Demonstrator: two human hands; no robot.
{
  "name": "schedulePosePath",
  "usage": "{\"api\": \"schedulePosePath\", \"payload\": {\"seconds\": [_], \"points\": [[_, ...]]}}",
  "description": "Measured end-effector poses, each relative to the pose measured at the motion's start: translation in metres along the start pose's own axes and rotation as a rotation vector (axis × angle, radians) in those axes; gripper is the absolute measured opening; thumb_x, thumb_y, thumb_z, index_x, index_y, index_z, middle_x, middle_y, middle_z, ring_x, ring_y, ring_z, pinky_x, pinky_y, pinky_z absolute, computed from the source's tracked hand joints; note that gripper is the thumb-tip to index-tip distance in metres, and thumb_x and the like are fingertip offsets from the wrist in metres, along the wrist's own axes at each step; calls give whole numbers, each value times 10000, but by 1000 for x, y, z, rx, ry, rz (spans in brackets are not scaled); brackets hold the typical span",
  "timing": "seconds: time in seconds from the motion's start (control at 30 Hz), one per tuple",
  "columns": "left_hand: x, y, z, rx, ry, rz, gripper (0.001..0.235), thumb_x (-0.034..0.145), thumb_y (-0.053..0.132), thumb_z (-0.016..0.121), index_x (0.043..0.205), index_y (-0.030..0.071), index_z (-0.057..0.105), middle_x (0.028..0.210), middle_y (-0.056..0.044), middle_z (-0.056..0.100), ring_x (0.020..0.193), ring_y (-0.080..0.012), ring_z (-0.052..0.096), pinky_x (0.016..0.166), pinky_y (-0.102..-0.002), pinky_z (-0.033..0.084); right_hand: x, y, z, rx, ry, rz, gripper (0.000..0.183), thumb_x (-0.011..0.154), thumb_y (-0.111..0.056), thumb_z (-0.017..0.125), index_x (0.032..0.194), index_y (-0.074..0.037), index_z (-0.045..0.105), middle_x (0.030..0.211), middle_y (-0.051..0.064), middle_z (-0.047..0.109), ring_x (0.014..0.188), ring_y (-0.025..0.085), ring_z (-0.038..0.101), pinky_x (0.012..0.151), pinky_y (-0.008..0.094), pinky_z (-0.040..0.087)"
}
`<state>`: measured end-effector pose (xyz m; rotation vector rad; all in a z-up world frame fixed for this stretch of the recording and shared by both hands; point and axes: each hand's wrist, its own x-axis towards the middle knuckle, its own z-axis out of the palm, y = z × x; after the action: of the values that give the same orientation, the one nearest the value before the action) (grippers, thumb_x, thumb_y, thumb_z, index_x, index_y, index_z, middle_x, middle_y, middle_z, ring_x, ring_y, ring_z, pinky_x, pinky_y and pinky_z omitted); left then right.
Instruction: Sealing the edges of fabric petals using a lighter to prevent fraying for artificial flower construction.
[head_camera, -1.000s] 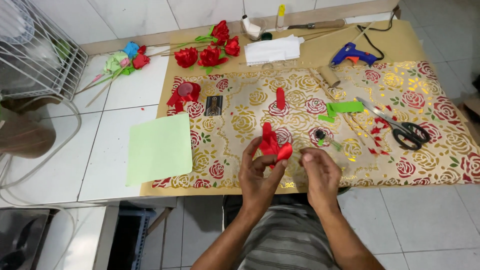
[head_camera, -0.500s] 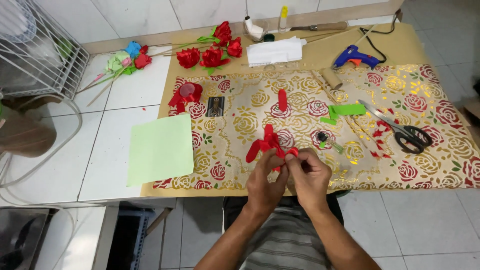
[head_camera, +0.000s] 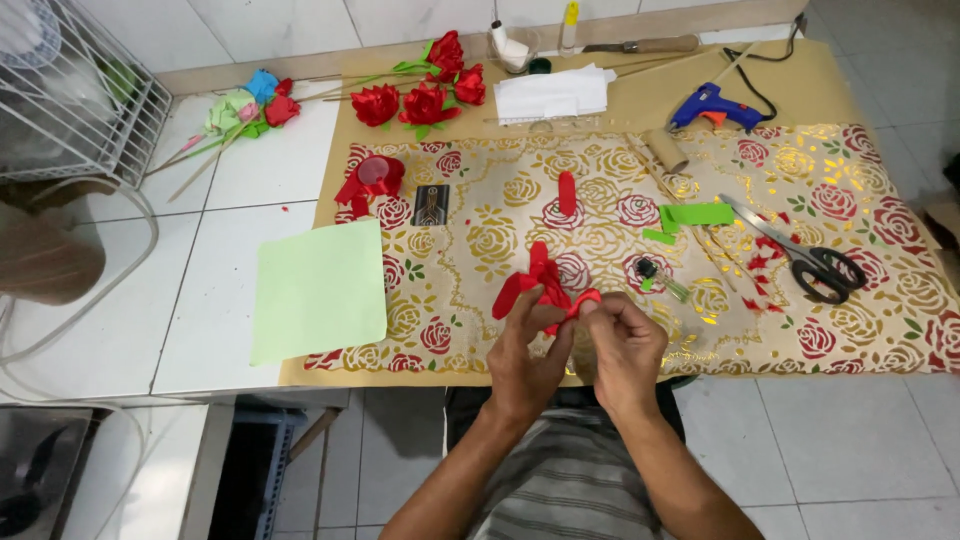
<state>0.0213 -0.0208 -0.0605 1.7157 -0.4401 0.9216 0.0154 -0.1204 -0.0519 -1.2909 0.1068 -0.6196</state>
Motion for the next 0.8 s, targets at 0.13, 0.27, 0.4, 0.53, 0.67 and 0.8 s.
{"api": "schedulePosePath", "payload": {"seconds": [0.13,0.27,0.4,0.53,0.67,0.8], "points": [[-9,-6,3,113,-18,102,482,741,-36,844,1196,10,692,915,-69,771,813,-252,776,753,-366,658,-5,5,1,-39,66,3,263,884,75,694,678,-60,602,633,-4,452,664,68,403,653,238,420],[17,10,-12,-18,-124,-169,767,721,25,862,1416,35,539,919,-87,795,857,-305,786,798,-467,600,8,7,4,-57,-21,69,205,867,32,722,693,-46,646,529,23,522,602,67,465,604,233,431],[48,4,-21,-94,-271,-381,754,758,66,861,1441,77,540,907,-120,802,902,-314,787,898,-460,575,41,10,4,-172,-171,140,160,871,-9,736,725,-63,697,568,39,593,598,67,504,582,222,444],[80,-14,-15,-149,-299,-623,582,827,60,776,1383,82,605,873,-114,795,806,-201,750,838,-358,595,81,8,14,-252,-347,110,172,907,-138,774,751,-82,727,589,-3,572,608,56,476,560,194,400],[105,-60,1,-90,-307,-723,554,837,127,750,1370,74,612,898,-117,800,883,-236,774,855,-368,598,154,9,22,-501,-403,-88,167,1008,-190,695,1024,-45,777,713,106,660,683,159,577,636,306,460],[128,-104,20,3,-354,-788,579,821,180,745,1375,104,596,946,-84,806,957,-232,773,899,-360,599,226,80,16,-879,-545,-190,203,998,-184,657,1133,-80,768,928,227,707,855,397,722,785,486,558]]}}
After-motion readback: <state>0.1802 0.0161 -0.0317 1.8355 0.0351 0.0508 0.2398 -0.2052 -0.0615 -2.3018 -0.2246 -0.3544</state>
